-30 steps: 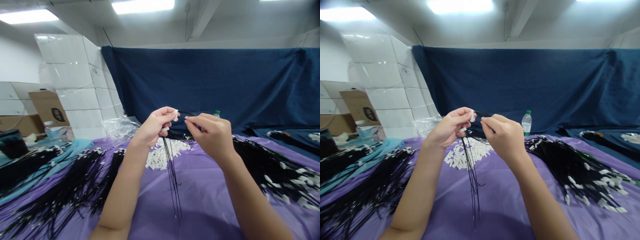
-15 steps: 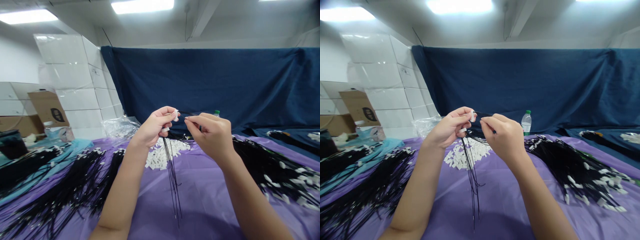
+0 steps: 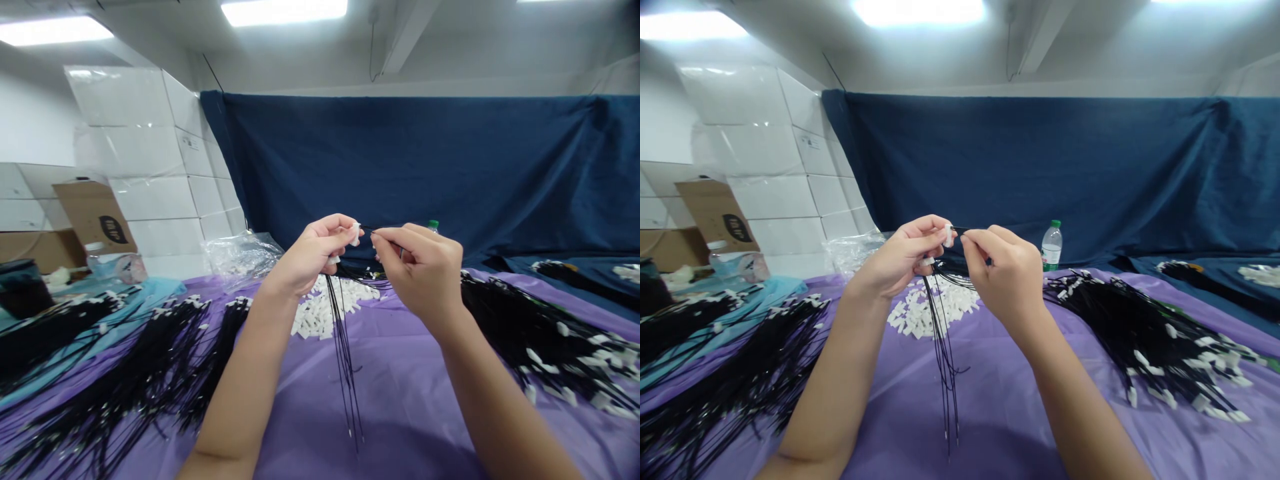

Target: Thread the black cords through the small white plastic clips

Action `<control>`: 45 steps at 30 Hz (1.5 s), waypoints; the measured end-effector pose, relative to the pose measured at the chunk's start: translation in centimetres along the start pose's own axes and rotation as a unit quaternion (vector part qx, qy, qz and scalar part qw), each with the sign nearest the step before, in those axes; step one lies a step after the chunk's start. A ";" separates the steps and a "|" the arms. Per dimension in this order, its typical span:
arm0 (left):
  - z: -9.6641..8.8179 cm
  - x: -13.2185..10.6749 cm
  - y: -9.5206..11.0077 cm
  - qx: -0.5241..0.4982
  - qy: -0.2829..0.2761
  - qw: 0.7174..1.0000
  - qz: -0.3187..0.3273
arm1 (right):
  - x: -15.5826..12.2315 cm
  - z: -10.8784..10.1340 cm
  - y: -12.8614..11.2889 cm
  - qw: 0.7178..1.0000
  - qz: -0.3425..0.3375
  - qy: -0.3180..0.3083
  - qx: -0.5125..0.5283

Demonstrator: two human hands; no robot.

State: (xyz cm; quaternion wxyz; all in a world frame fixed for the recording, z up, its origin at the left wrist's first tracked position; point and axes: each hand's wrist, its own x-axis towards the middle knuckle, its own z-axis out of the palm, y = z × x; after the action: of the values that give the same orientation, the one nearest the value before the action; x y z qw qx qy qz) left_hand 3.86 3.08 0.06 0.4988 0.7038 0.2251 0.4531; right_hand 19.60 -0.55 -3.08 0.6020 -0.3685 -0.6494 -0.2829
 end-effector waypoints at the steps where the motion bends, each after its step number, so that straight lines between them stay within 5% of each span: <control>1: 0.0 0.0 0.0 0.002 0.001 1.000 -0.001 | 0.0 0.0 0.0 1.000 0.001 0.000 0.000; 27: -0.3 0.1 0.1 -0.016 -0.003 1.000 -0.002 | -0.3 0.6 0.1 1.000 0.006 -0.005 -0.006; 34: -1.7 0.7 -0.2 -0.054 0.097 0.994 0.005 | 0.0 -0.5 -0.9 0.997 -0.012 0.052 -0.049; 37: -2.1 0.9 -0.2 -0.080 0.136 0.987 0.006 | -0.1 -1.0 -1.8 0.997 -0.030 -0.075 0.018; 41: -2.0 0.9 -0.1 -0.104 0.138 0.985 0.017 | -0.8 -0.5 -2.2 0.952 -0.005 -0.305 0.035; 45: -1.8 0.8 -0.1 -0.106 0.132 0.985 0.014 | -1.5 1.0 -1.4 0.921 0.004 -0.382 0.082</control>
State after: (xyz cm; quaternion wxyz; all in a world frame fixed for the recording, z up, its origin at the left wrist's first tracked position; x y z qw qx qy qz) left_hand 2.75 4.65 0.47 0.5303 0.5837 0.2300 0.5703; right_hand 17.92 -0.73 -4.61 0.3376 -0.4001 -0.8496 -0.0641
